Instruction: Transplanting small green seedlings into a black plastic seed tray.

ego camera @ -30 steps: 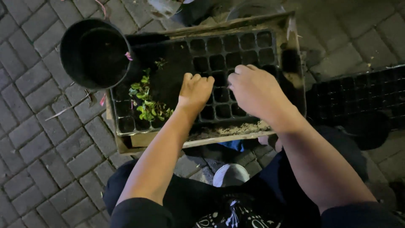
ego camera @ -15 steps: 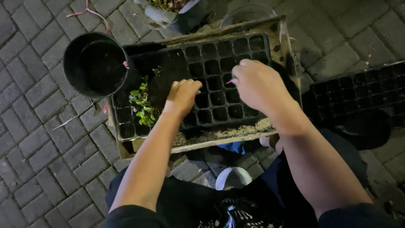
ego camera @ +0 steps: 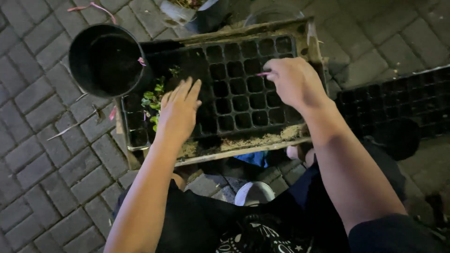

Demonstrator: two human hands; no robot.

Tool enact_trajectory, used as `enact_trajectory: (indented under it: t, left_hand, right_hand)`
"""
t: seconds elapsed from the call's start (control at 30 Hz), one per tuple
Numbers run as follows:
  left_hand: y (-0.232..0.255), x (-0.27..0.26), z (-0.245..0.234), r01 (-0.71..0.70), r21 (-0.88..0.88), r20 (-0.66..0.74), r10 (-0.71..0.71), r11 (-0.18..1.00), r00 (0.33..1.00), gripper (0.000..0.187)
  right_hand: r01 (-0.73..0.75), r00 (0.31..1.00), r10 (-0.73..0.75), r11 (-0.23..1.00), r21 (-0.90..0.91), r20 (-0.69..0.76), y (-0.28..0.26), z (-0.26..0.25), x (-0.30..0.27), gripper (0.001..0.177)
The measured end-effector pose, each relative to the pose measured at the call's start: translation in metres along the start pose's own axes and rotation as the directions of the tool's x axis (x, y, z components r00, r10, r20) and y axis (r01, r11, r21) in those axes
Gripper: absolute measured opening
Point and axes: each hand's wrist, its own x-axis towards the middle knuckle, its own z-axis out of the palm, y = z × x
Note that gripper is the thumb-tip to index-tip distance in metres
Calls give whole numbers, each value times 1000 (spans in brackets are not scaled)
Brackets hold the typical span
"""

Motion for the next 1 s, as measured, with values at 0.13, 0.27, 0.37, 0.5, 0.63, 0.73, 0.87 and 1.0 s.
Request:
enact_trajectory:
  t: [0.13,0.27,0.37,0.5,0.63,0.73,0.87,1.0]
  left_hand:
    - [5,-19,-7,-148,-216,-344,66,965,937,25]
    - [2,-29,1,71,-294,-282,-157,953,946,30]
    - [10,-29,2,190,-483,-106,-273,854,956,34]
    - [43,-26,-7,259,-779,67,-334,571,940,27]
    - [28,-17,-11,316,-826,96,-435,467,895,23]
    - [11,-22,-38,346,-849,109,-507,400,855,27]
    - [-20,-26,-61,432,-535,82,-464,726,882,37]
    - [-40,-23,-53,422,-353,44,-436,835,899,35]
  right_hand:
    - [18,998,-19,1000,-10,-66,6,-2,-12,19]
    - [43,988,-52,997,-58,-148,-10,8,-15,24]
    - [74,984,-59,994,81,-170,-54,26,-22,24]
    - [82,983,-22,941,329,-183,-98,72,-23,19]
    - [53,986,29,877,478,-164,-112,89,-14,18]
    - [24,997,22,824,566,-73,-116,102,1,20]
    - [75,992,-41,951,299,-119,-107,159,34,37]
    - [144,986,-140,989,44,-91,-134,183,59,64]
